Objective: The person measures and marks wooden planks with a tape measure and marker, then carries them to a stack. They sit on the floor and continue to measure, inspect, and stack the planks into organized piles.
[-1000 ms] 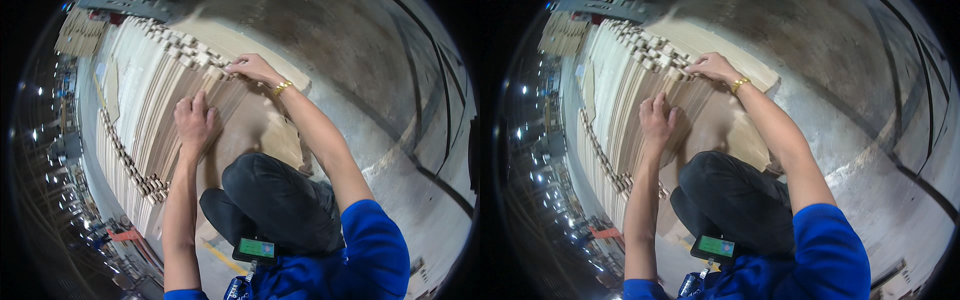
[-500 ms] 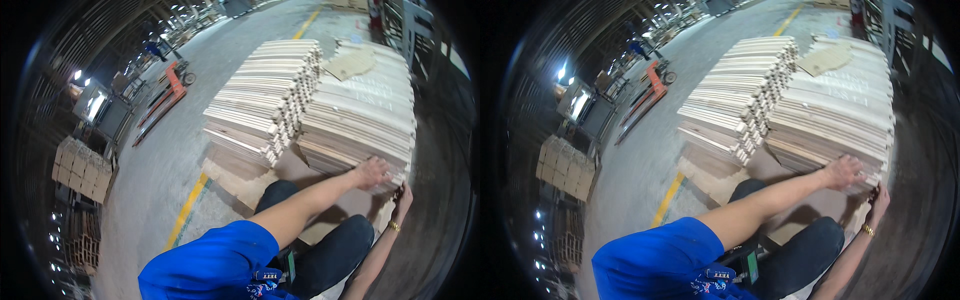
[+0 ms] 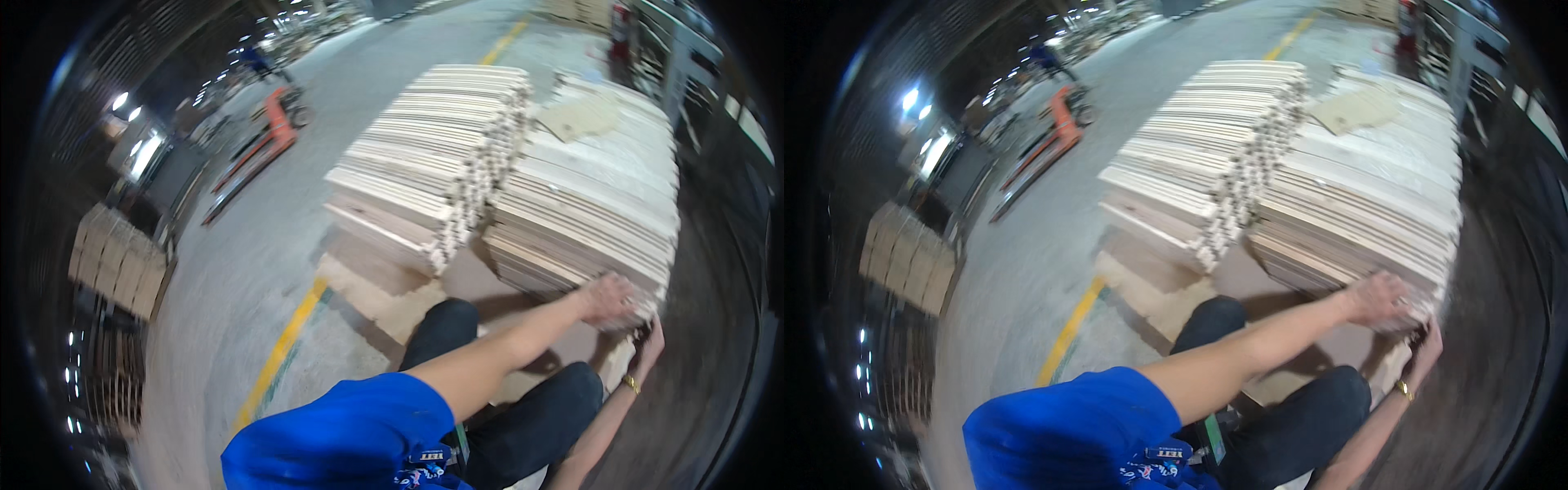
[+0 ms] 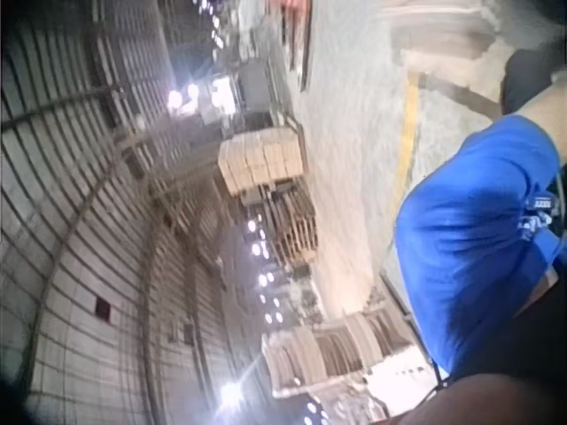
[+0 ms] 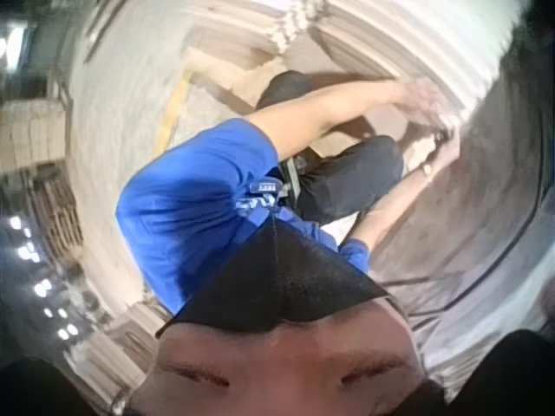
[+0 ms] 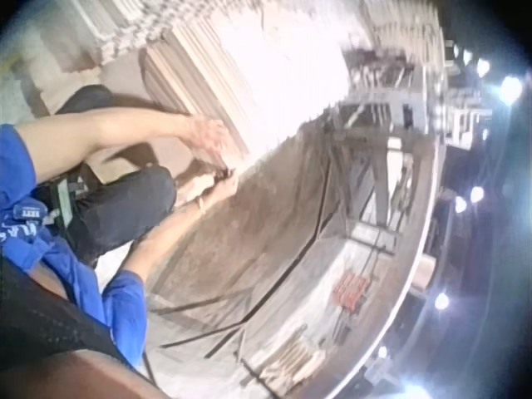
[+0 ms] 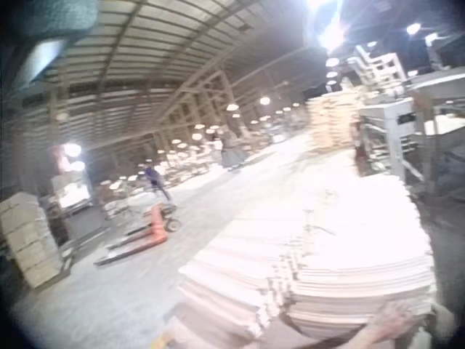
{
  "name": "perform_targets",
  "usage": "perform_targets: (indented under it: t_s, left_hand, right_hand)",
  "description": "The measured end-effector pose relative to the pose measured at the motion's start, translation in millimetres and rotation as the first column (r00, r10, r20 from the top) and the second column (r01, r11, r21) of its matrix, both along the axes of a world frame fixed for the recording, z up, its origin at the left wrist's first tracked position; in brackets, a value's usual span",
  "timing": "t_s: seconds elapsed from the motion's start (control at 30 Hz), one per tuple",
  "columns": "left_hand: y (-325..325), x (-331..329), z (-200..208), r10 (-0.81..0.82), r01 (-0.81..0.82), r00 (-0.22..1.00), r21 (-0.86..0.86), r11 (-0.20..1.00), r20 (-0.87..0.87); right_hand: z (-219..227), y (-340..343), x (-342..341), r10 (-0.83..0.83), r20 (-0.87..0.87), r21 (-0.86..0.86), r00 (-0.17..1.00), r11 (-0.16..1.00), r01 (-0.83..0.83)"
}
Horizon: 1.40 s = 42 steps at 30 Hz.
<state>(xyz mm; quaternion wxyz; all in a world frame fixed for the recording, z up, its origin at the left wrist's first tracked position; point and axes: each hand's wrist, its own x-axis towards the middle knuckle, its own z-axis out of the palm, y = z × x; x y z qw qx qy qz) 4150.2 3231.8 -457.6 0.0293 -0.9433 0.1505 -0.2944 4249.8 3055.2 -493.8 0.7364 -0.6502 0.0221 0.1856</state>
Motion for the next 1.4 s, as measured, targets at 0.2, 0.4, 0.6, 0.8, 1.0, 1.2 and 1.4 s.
perform_targets:
  t_s: [0.2, 0.4, 0.6, 0.8, 1.0, 1.2, 1.4]
  left_hand:
    - [6, -2, -2, 0.003, 0.002, 0.976, 0.026, 1.000, -0.219]
    - [1, -3, 8, -0.033, 0.028, 0.979, -0.025, 0.999, -0.200]
    - [-1, -1, 12, -0.015, 0.016, 0.987, 0.004, 1.000, -0.162]
    - [1, -2, 12, -0.009, 0.009, 0.974, -0.004, 1.000, -0.227]
    - [1, -3, 16, -0.001, -0.004, 0.954, -0.015, 1.000, -0.300]
    - [3, 0, 18, -0.021, 0.009, 0.956, -0.041, 0.999, -0.292]
    - [6, 4, 12, -0.042, 0.007, 0.946, -0.110, 0.994, -0.320]
  right_hand:
    - [-14, 5, -8, -0.043, 0.097, -0.061, 0.994, 0.997, 0.049]
    - [43, 8, 1, -0.031, 0.481, -0.244, 0.876, 0.955, 0.168]
    - [126, 22, 35, 0.746, 0.486, -0.794, 0.454, 0.595, -0.128]
    - [144, 31, 46, 0.894, 0.393, -0.915, 0.215, 0.403, -0.002]
    - [161, 59, 85, 0.964, 0.256, -0.930, 0.073, 0.266, -0.252]
    - [170, 78, 109, 0.913, 0.266, -0.919, 0.309, 0.337, -0.205]
    - [173, 98, 138, 0.974, 0.084, -0.995, 0.212, 0.092, -0.032]
